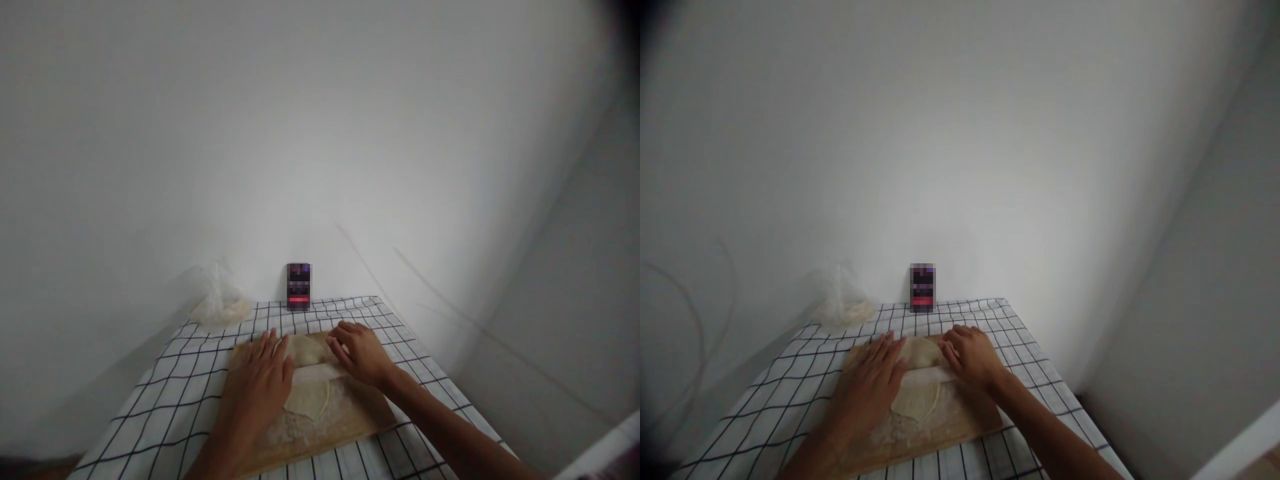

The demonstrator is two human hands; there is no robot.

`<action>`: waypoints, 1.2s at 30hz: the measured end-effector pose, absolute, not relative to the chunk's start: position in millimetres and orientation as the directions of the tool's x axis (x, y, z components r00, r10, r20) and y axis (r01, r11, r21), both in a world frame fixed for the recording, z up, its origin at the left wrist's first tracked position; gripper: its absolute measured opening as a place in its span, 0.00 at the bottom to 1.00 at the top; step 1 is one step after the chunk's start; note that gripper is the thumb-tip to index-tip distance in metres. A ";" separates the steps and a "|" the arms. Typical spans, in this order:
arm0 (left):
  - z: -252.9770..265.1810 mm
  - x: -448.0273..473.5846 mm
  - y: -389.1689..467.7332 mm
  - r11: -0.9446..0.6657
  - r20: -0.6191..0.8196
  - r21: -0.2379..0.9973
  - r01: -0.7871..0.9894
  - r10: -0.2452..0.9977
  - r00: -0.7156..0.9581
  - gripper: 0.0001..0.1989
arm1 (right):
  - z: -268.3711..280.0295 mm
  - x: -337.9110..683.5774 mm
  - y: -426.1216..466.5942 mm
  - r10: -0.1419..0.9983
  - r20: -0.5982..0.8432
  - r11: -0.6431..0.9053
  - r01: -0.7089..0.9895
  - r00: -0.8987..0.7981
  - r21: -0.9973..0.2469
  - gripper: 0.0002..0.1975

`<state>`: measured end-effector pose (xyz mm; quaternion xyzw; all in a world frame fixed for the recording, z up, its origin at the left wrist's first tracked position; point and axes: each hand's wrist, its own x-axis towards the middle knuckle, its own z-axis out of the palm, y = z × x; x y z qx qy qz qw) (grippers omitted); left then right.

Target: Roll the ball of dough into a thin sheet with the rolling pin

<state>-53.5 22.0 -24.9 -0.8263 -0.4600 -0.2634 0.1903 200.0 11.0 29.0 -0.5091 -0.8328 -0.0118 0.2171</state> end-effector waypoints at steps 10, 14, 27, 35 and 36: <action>-14.5 -47.7 1.8 -0.505 0.601 -0.136 0.852 0.642 0.476 0.25 | -2.6 209.8 16.3 0.856 0.403 0.458 0.837 -0.325 -0.298 0.21; -16.9 -48.3 -15.0 -0.524 0.623 -0.197 0.829 0.586 0.518 0.25 | -8.1 207.8 -9.3 0.840 0.424 0.467 0.849 -0.339 -0.246 0.20; -22.2 -60.0 -37.1 -0.584 0.621 -0.160 0.796 0.567 0.541 0.24 | 5.0 188.1 -54.7 0.922 0.337 0.247 0.961 -0.193 -0.127 0.23; -11.9 -53.0 -5.8 -0.424 0.564 -0.103 0.900 0.720 0.404 0.26 | 46.9 191.3 -1.8 0.932 0.274 0.259 0.965 -0.238 -0.042 0.27; -10.6 -53.0 -2.9 -0.405 0.556 -0.108 0.908 0.733 0.393 0.25 | 47.2 192.1 4.6 0.933 0.262 0.265 0.963 -0.246 -0.039 0.27</action>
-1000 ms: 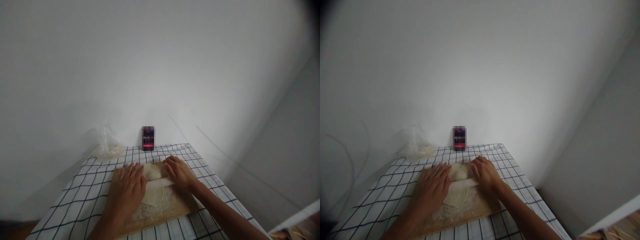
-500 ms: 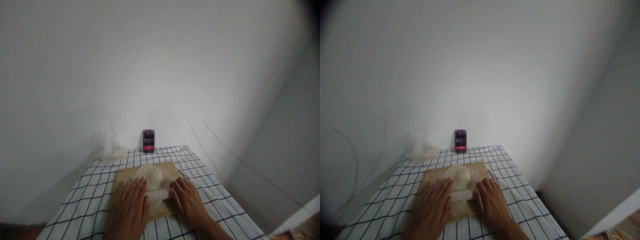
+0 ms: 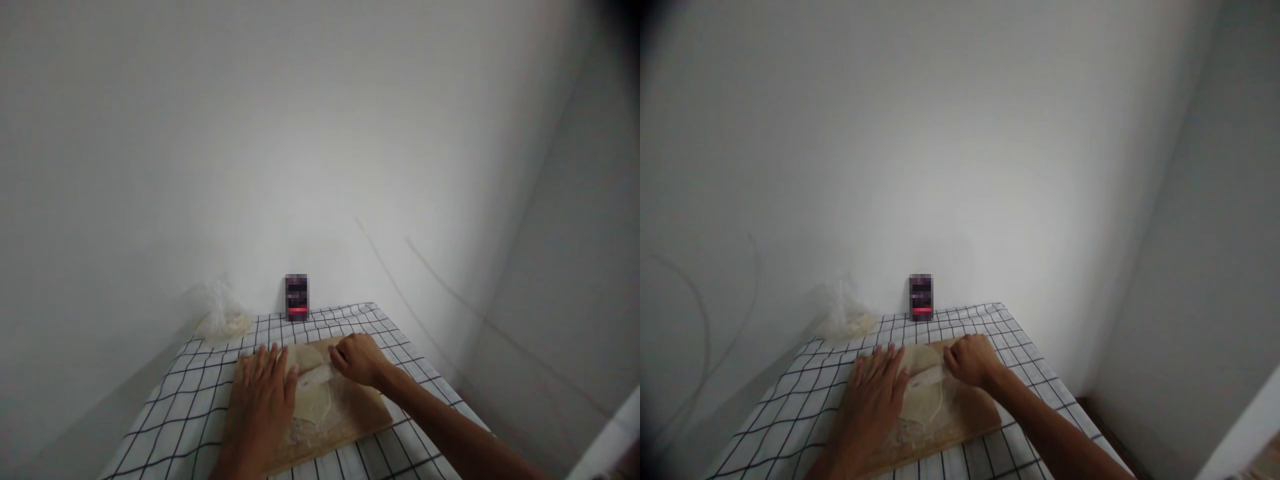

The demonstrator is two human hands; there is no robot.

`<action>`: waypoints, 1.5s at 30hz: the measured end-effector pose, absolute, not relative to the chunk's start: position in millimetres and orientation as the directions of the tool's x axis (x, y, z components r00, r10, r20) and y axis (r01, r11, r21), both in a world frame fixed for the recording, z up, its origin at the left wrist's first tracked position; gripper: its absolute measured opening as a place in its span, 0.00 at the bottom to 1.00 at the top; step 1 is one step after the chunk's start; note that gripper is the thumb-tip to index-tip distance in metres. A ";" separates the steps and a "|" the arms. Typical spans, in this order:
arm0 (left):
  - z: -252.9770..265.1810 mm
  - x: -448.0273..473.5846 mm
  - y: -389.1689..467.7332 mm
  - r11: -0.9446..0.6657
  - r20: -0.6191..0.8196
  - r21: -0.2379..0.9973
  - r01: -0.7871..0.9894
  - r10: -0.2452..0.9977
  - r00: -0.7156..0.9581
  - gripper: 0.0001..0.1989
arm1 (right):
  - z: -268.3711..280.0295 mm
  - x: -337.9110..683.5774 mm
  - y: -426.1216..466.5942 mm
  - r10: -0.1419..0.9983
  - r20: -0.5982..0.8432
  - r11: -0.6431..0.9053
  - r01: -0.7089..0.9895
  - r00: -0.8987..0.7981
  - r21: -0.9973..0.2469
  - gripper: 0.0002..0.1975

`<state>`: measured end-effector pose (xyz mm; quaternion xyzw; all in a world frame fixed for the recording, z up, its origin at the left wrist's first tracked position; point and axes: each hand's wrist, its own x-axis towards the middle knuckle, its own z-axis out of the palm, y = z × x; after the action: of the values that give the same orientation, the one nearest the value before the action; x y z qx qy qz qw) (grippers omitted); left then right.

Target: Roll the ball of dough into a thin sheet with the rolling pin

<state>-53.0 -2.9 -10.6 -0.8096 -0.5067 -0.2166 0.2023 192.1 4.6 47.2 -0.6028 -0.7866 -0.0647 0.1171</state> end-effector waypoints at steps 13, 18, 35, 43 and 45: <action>-28.7 -51.8 11.4 -0.454 0.550 -0.118 0.883 0.710 0.439 0.24 | 13.5 210.9 30.4 0.843 0.341 0.500 0.840 -0.416 -0.211 0.19; -43.6 -43.5 9.8 -0.446 0.626 -0.098 0.889 0.667 0.404 0.24 | 1.7 212.4 16.6 0.843 0.368 0.497 0.829 -0.392 -0.255 0.23; -30.7 -53.3 -35.3 -0.515 0.707 -0.341 0.787 0.411 0.575 0.26 | -21.4 206.9 -67.5 0.805 0.531 0.446 0.860 -0.264 -0.249 0.14; -27.6 -50.1 -32.6 -0.504 0.671 -0.267 0.821 0.515 0.534 0.24 | -0.6 197.1 -37.0 0.884 0.426 0.277 0.949 -0.191 -0.149 0.20; -27.2 -43.8 -27.0 -0.478 0.652 -0.212 0.853 0.580 0.488 0.24 | 11.7 197.9 -27.0 0.911 0.371 0.230 0.968 -0.180 -0.096 0.24</action>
<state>-43.8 -27.0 -27.2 -0.8205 -0.4366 -0.2561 0.2657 197.9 -27.0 11.7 -0.6151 -0.7638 -0.0805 0.1782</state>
